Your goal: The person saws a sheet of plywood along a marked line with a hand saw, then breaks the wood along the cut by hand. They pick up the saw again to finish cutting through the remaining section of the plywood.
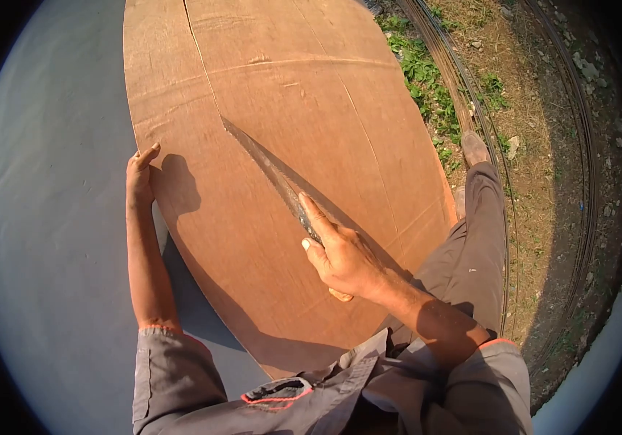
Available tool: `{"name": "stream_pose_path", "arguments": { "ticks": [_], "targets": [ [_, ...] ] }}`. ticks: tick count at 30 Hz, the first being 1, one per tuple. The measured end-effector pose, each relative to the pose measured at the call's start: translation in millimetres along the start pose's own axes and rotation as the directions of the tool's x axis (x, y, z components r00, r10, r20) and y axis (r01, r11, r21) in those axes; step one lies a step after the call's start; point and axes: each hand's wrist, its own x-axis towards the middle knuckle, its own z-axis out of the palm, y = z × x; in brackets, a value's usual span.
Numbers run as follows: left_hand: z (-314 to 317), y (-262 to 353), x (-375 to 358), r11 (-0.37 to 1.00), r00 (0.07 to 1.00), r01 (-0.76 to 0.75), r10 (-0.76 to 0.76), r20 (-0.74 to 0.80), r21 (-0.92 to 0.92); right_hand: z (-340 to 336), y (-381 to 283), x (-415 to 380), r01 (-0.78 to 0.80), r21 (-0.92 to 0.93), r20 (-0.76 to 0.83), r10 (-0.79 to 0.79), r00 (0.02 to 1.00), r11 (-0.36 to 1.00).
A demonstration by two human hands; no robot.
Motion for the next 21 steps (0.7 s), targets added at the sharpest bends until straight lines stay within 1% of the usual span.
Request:
{"name": "stream_pose_path", "arguments": {
  "ticks": [2,4,5,7,8,10,11,13,14,15,16,17,18,19,20,21],
  "targets": [
    [-1,-2,-9,1.0,0.999,0.025,-0.025,0.023,-0.013,-3,0,2,0.021,0.011,-0.019,-0.021,1.0,1.0],
    [-6,-7,-17,0.999,0.999,0.033,-0.033,0.023,-0.001,-11,-8,7,-0.08,0.076,0.031,0.078,0.996,0.994],
    [-10,-11,-26,0.999,0.998,0.052,-0.052,0.022,0.011,-13,-7,8,-0.097,0.09,0.039,0.093,0.995,0.991],
    [-6,-5,-49,0.992,0.99,0.127,-0.128,0.056,0.012,-17,-4,12,-0.107,-0.002,0.037,0.108,0.994,0.994],
    [-8,-9,-59,0.991,0.989,0.135,-0.136,0.052,0.017,-18,-4,12,-0.113,0.004,0.042,0.113,0.993,0.994],
    [-8,-16,-75,0.997,0.995,0.056,-0.06,0.074,0.058,-20,-6,14,-0.121,0.022,0.034,0.12,0.992,0.992],
    [-7,-20,-81,0.997,0.996,0.059,-0.062,0.066,0.043,-19,-7,15,-0.12,0.013,0.033,0.12,0.992,0.993],
    [4,-23,-84,0.999,0.996,0.039,-0.039,0.077,0.006,-16,-11,12,-0.173,-0.004,0.014,0.173,0.985,0.985],
    [8,-23,-87,1.0,0.997,0.019,-0.017,0.08,-0.018,-12,-12,8,-0.159,-0.019,0.017,0.159,0.987,0.987],
    [18,-17,-90,0.998,0.999,0.024,-0.023,0.03,-0.054,-6,-11,2,-0.136,0.015,-0.034,0.137,0.99,0.991],
    [17,-19,-91,0.997,1.0,0.005,-0.004,0.019,-0.073,0,-9,0,-0.11,0.046,-0.087,0.113,0.99,0.993],
    [16,-23,-89,0.998,0.999,0.011,-0.009,0.036,-0.07,7,-7,2,-0.09,0.027,-0.086,0.092,0.992,0.996],
    [15,-25,-90,0.998,0.999,0.019,-0.016,0.052,-0.063,17,-6,6,-0.11,-0.007,-0.104,0.109,0.989,0.994],
    [19,-20,-93,0.996,0.999,0.018,-0.016,0.029,-0.084,28,-6,10,-0.132,-0.036,-0.119,0.126,0.985,0.991],
    [18,-19,-95,0.995,1.0,0.001,0.001,0.018,-0.098,37,-6,24,-0.112,-0.049,-0.115,0.106,0.988,0.993],
    [17,-20,-95,0.994,0.999,0.017,-0.013,0.033,-0.112,43,-9,47,-0.183,-0.054,-0.099,0.177,0.979,0.982]
  ]
}}
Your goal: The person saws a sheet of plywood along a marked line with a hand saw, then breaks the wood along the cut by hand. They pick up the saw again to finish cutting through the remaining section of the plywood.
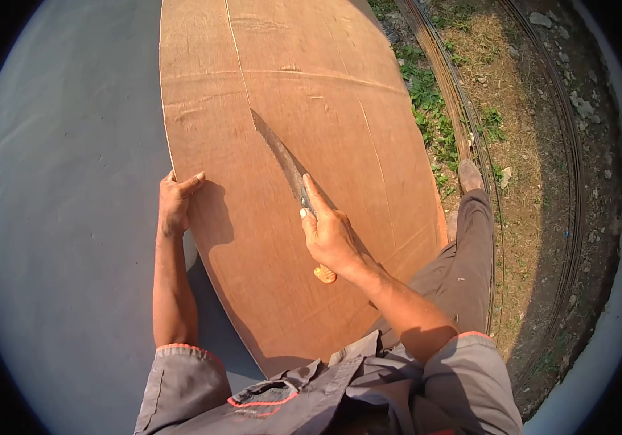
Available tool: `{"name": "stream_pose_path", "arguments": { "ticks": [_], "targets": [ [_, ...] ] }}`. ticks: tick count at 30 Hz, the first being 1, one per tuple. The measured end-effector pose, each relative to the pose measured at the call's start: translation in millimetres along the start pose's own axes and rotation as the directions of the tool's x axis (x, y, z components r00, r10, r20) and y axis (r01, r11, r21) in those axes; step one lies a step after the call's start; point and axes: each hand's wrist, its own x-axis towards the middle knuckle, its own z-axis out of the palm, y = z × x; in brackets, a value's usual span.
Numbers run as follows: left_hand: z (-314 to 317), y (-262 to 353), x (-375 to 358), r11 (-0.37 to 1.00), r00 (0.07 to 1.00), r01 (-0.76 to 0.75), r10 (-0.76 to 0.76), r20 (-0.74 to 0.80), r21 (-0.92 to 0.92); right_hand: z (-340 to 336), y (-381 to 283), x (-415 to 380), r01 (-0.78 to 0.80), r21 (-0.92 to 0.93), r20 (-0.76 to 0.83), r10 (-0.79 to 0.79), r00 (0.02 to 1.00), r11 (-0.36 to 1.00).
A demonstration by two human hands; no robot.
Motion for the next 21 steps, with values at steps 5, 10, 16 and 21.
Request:
{"name": "stream_pose_path", "arguments": {
  "ticks": [5,10,16,21],
  "targets": [
    [6,0,5,0.997,0.995,0.068,-0.065,-0.07,0.041,36,0,42,0.06,-0.031,-0.055,-0.061,0.997,0.998],
    [11,1,3,0.999,0.998,0.03,-0.029,-0.063,0.01,6,25,-79,-0.012,-0.004,-0.073,0.011,0.997,1.0],
    [11,-4,1,0.999,0.999,0.003,-0.004,-0.047,-0.038,19,-8,3,-0.097,-0.095,-0.014,0.096,0.995,0.991],
    [9,-9,5,0.999,0.999,-0.005,0.004,-0.045,-0.04,25,11,-1,-0.043,-0.054,-0.045,0.04,0.998,0.998]
  ]
}}
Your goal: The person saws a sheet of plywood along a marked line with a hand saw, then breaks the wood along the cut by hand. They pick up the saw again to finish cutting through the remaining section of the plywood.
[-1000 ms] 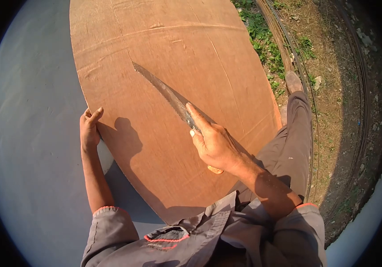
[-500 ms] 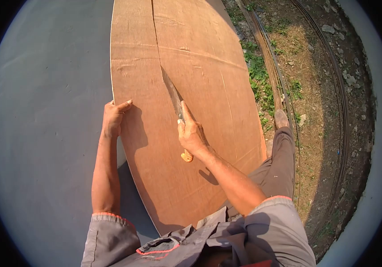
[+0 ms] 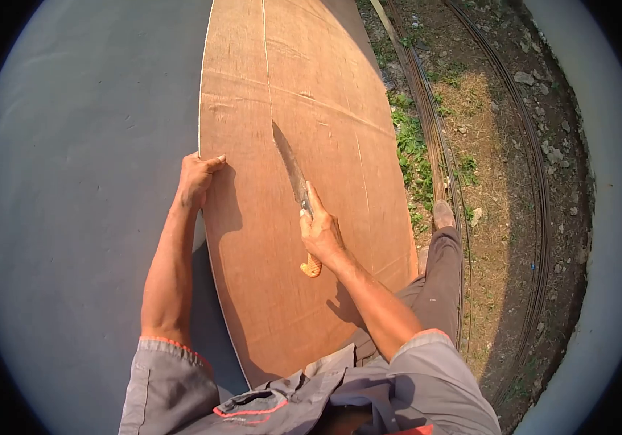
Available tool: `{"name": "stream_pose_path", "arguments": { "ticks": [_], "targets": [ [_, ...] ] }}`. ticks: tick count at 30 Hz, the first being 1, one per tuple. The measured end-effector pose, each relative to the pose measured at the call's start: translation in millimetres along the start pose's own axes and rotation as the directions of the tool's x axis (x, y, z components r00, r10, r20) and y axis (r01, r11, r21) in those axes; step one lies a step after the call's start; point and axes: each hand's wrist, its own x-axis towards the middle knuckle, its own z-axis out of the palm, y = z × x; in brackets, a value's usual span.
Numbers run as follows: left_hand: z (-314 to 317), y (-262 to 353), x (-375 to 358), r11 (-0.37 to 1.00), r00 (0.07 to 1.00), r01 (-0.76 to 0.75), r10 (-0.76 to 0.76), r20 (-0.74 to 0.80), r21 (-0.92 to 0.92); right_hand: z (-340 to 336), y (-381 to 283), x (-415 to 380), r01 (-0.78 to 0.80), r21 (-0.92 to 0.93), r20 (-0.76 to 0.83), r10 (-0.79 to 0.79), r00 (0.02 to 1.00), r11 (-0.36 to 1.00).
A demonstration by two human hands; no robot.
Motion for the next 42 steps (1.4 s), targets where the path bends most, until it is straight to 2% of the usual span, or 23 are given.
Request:
{"name": "stream_pose_path", "arguments": {
  "ticks": [2,3,5,6,8,9,14,16,18,20,22,24,32,38,42],
  "targets": [
    [3,0,4,0.999,1.0,-0.015,0.015,-0.013,0.032,-18,43,-66,0.301,-0.052,-0.12,-0.305,0.945,0.952],
    [4,0,0,1.0,1.0,-0.02,0.02,-0.02,0.015,-27,38,-71,0.311,-0.066,-0.111,-0.317,0.942,0.948],
    [7,12,-12,1.0,1.0,0.007,-0.006,-0.011,0.016,-41,15,-90,0.033,-0.03,-0.006,-0.033,0.999,0.999],
    [10,18,-4,0.999,0.999,-0.034,0.034,0.007,0.0,-43,7,-86,0.063,-0.043,-0.037,-0.065,0.997,0.997],
    [8,-8,9,0.998,0.999,-0.051,0.051,-0.017,0.029,-39,-3,-85,-0.026,0.1,0.001,0.026,1.0,0.995],
    [7,-11,13,0.997,0.998,-0.058,0.06,-0.032,0.055,-39,-12,-86,-0.112,0.101,0.019,0.111,0.994,0.988],
    [12,-25,31,0.997,0.998,-0.049,0.051,-0.044,0.053,-56,-6,-76,-0.058,0.034,0.032,0.056,0.998,0.998],
    [12,-38,50,0.985,0.994,-0.061,0.075,-0.082,0.162,-65,-11,-72,-0.082,-0.05,0.069,0.085,0.994,0.995],
    [17,-48,67,0.983,0.992,-0.082,0.097,-0.087,0.163,-77,-17,-67,-0.068,-0.137,0.062,0.077,0.995,0.988],
    [21,-55,74,0.98,0.99,-0.084,0.102,-0.097,0.179,-83,-28,-65,-0.121,-0.119,0.08,0.131,0.988,0.985],
    [22,-42,62,0.954,0.986,-0.045,0.09,-0.14,0.296,-83,-39,-68,-0.121,-0.139,0.069,0.132,0.989,0.983],
    [23,-42,63,0.951,0.984,-0.055,0.103,-0.143,0.306,-84,-42,-69,-0.169,-0.052,0.068,0.172,0.983,0.984],
    [25,-39,62,0.944,0.984,-0.063,0.113,-0.136,0.325,-76,-27,-70,-0.154,-0.085,-0.001,0.154,0.988,0.984],
    [26,-33,59,0.947,0.989,-0.011,0.058,-0.136,0.32,-75,-22,-71,-0.146,-0.101,-0.028,0.144,0.989,0.984],
    [26,-32,59,0.92,0.983,-0.039,0.105,-0.15,0.39,-75,-27,-72,-0.145,-0.087,-0.024,0.144,0.989,0.986]
  ]
}}
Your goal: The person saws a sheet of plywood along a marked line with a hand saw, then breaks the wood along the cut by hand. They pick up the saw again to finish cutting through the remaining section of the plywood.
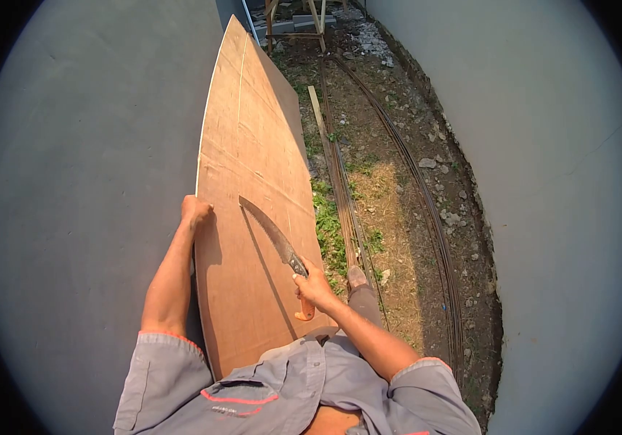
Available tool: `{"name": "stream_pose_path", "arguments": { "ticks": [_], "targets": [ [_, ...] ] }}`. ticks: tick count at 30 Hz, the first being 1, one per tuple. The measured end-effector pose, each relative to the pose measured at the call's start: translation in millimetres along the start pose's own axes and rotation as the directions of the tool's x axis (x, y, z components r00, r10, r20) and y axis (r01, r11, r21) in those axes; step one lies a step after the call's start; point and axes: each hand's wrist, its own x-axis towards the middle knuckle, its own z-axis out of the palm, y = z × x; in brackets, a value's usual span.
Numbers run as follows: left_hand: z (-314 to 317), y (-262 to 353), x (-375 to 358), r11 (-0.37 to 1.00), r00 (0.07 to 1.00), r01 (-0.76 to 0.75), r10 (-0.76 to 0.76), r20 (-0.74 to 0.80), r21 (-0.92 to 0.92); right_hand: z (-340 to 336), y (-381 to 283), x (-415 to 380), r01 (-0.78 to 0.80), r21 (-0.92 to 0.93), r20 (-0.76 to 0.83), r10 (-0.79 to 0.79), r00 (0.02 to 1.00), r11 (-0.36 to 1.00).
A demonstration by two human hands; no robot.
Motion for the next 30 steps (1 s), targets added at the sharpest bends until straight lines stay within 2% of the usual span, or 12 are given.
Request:
{"name": "stream_pose_path", "arguments": {
  "ticks": [2,7,14,17,20,22,26,28,30],
  "targets": [
    [-1,1,-3,0.999,0.999,-0.021,0.022,-0.029,0.035,0,-2,-1,0.003,-0.011,0.01,-0.003,1.0,1.0],
    [-5,6,-7,0.999,0.999,0.027,-0.027,0.018,-0.029,0,-2,-3,-0.011,0.008,0.011,0.011,1.0,1.0],
    [-2,0,0,0.999,0.999,0.027,-0.026,0.028,-0.024,0,0,-3,-0.004,0.021,0.036,0.004,0.999,1.0],
    [-5,6,-3,0.999,0.999,0.041,-0.041,0.03,0.016,1,8,1,0.041,0.026,-0.003,-0.041,0.999,0.999],
    [-2,-2,-2,0.998,0.997,0.064,-0.064,0.053,0.015,2,-3,-3,-0.013,0.025,-0.008,0.013,1.0,1.0],
    [-3,0,-1,0.998,0.998,0.032,-0.029,0.048,-0.049,0,0,-1,-0.038,0.023,0.0,0.038,0.999,0.999],
    [-6,4,-3,0.999,0.998,0.043,-0.043,0.056,-0.013,-5,3,4,-0.07,0.064,0.005,0.07,0.998,0.996],
    [-8,6,-5,0.997,0.995,0.062,-0.059,0.075,-0.037,-8,0,5,-0.077,0.147,-0.039,0.084,0.996,0.986],
    [-9,6,-8,0.998,0.996,0.062,-0.06,0.071,-0.027,-11,-3,6,-0.094,0.147,-0.058,0.104,0.993,0.985]
  ]
}}
